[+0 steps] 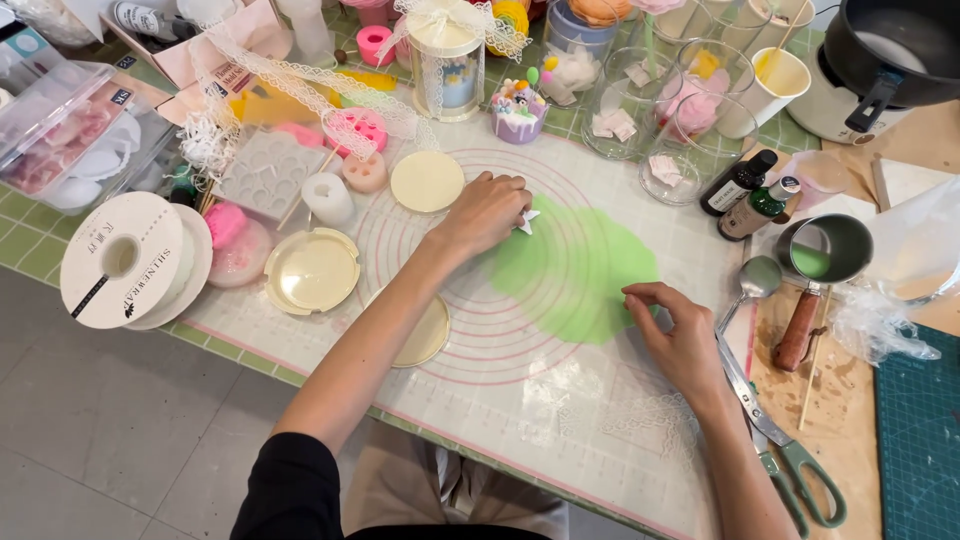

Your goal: Decorating a candle with lace ribbon and preparing crafting materials.

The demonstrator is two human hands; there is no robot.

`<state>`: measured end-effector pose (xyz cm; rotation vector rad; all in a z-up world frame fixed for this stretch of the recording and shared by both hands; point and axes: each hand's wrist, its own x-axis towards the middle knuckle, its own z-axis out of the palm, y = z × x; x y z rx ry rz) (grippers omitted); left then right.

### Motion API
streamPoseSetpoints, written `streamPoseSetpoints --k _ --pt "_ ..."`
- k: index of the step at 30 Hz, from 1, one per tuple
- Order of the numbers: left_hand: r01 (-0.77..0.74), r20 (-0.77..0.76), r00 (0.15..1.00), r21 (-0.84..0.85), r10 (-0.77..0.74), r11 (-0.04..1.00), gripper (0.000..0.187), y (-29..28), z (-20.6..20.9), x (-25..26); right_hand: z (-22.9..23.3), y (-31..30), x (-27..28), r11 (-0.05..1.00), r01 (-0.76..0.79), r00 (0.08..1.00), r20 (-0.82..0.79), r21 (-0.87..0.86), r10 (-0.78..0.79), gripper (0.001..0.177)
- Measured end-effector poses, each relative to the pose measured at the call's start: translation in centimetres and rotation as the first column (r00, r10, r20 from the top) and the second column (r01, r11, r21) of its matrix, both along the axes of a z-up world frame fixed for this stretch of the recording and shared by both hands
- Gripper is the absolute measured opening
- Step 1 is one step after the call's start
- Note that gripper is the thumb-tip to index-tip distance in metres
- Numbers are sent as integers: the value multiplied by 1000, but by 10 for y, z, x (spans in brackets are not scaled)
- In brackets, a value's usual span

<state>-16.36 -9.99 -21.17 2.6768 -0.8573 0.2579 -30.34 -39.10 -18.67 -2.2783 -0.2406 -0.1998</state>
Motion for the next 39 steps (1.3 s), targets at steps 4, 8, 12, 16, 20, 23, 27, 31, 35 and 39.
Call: streamPoseSetpoints --k 4,8,12,16,20,23,27,31,35,39 --pt "7 -33 999 -152 -12 988 25 10 12 -2 15 5 -5 1000 7 1000 -5 -26 -7 21" --pt "-113 -101 991 -246 91 963 19 21 14 -3 45 16 -7 985 -80 997 -21 -151 77 27" --pt "-48 -61 997 -218 35 975 28 20 3 -11 58 39 10 911 -241 961 49 -334 272 41" --pt "-90 -39 996 -249 82 964 25 16 -2 -20 6 62 55 829 -373 871 151 -418 468 51" --pt "-109 -7 994 -266 111 958 25 13 -3 -24 -21 83 77 794 -347 887 99 -499 451 63" --pt "-81 64 993 -278 102 957 26 14 -6 -26 -32 91 81 768 -327 907 47 -550 419 66" --pt "-85 122 987 -158 105 984 31 12 7 -40 -39 90 82 728 -278 906 81 -627 416 63" --pt "-56 178 980 -158 85 986 33 14 -5 -40 -35 90 81 756 -277 909 93 -593 405 62" --pt "-41 126 989 -228 72 973 28 19 -7 -35 -34 92 86 796 -236 892 201 -557 405 52" --pt "-59 68 995 -243 78 968 22 18 4 -33 -33 97 96 799 -188 891 244 -571 383 37"
